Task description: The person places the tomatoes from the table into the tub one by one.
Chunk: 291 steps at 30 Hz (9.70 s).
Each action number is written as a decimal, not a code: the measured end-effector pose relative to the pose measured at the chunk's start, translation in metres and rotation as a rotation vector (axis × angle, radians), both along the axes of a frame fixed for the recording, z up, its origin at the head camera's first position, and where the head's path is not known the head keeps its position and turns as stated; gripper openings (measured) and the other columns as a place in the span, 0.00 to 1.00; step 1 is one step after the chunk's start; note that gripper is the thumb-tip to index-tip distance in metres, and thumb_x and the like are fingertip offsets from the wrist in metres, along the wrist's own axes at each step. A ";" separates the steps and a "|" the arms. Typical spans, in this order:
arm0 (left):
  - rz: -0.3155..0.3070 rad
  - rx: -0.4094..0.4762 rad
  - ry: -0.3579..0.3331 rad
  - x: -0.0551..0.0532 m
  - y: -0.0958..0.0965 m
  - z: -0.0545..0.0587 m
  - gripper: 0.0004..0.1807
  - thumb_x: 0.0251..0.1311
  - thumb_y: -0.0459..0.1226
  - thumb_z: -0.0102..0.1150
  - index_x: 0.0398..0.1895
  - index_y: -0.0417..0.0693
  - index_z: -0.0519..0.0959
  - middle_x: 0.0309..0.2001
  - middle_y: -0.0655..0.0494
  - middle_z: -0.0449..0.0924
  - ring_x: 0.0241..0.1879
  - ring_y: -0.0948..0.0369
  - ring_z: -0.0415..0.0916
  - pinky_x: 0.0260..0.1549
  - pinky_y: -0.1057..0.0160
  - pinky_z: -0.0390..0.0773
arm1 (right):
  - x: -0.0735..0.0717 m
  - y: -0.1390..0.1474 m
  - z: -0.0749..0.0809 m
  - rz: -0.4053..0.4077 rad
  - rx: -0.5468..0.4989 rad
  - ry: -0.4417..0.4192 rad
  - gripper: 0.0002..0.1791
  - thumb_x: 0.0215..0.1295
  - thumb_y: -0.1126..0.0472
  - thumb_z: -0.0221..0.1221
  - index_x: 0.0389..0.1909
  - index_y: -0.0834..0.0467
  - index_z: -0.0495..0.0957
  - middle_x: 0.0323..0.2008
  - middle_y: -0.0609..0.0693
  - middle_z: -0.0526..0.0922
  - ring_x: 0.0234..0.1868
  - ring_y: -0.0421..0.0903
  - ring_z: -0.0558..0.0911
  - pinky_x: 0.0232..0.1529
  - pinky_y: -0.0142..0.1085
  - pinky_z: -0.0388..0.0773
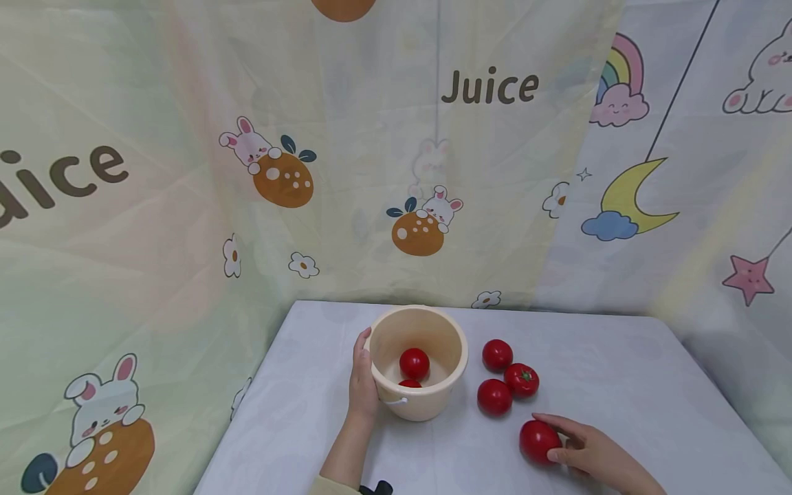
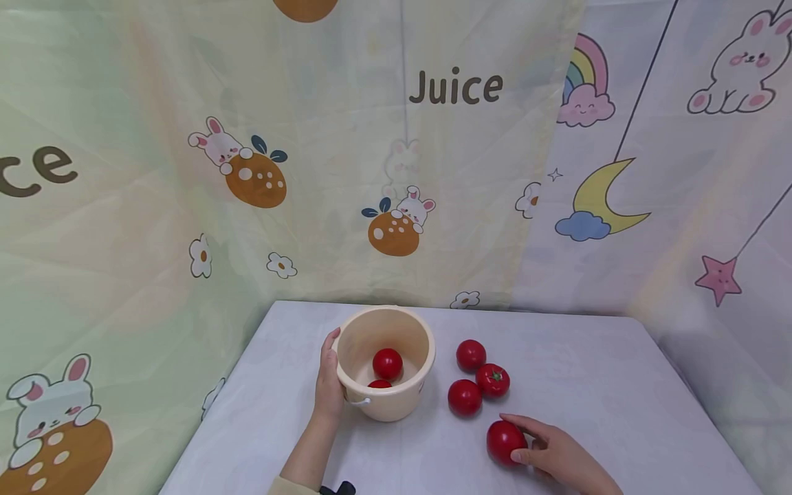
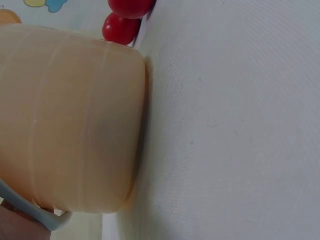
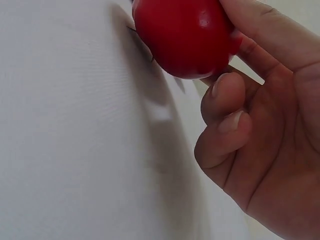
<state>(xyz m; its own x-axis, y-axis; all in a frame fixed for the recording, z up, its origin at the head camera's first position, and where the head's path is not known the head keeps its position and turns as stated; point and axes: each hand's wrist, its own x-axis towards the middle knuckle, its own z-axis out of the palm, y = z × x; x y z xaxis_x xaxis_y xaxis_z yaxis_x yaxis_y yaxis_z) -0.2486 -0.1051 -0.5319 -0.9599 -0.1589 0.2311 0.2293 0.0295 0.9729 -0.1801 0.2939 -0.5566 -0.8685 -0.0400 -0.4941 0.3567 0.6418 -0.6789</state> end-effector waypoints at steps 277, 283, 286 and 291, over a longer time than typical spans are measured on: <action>-0.035 0.003 -0.033 0.012 0.002 0.025 0.23 0.71 0.47 0.27 0.68 0.67 0.53 0.67 0.64 0.58 0.68 0.56 0.54 0.62 0.41 0.59 | -0.079 0.001 0.016 0.011 -0.006 0.229 0.44 0.44 0.32 0.61 0.65 0.30 0.55 0.64 0.58 0.60 0.26 0.50 0.74 0.27 0.37 0.75; -0.035 0.020 -0.044 0.012 0.002 0.024 0.23 0.71 0.48 0.28 0.68 0.68 0.53 0.66 0.66 0.59 0.67 0.57 0.54 0.62 0.41 0.59 | -0.080 0.001 0.030 0.040 0.007 0.272 0.44 0.45 0.32 0.61 0.65 0.29 0.54 0.62 0.57 0.61 0.25 0.51 0.76 0.26 0.38 0.76; -0.018 0.001 -0.042 0.006 0.001 0.015 0.23 0.70 0.49 0.28 0.68 0.69 0.53 0.66 0.67 0.59 0.67 0.58 0.55 0.61 0.40 0.61 | -0.081 0.000 0.038 0.054 0.009 0.299 0.44 0.46 0.33 0.60 0.66 0.29 0.54 0.60 0.58 0.63 0.26 0.51 0.76 0.26 0.38 0.76; 0.006 -0.019 -0.039 -0.002 0.001 0.001 0.23 0.68 0.55 0.27 0.67 0.74 0.53 0.65 0.73 0.59 0.67 0.62 0.55 0.61 0.41 0.62 | -0.082 -0.003 0.054 0.081 0.040 0.351 0.43 0.46 0.33 0.60 0.65 0.29 0.54 0.55 0.56 0.68 0.25 0.49 0.75 0.24 0.36 0.74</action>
<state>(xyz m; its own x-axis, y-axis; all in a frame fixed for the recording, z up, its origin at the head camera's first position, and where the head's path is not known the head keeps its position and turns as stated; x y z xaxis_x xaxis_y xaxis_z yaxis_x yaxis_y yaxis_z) -0.2501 -0.1042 -0.5310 -0.9673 -0.1605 0.1964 0.1910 0.0488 0.9804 -0.2617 0.2908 -0.5025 -0.9803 -0.1018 -0.1690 0.0535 0.6870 -0.7246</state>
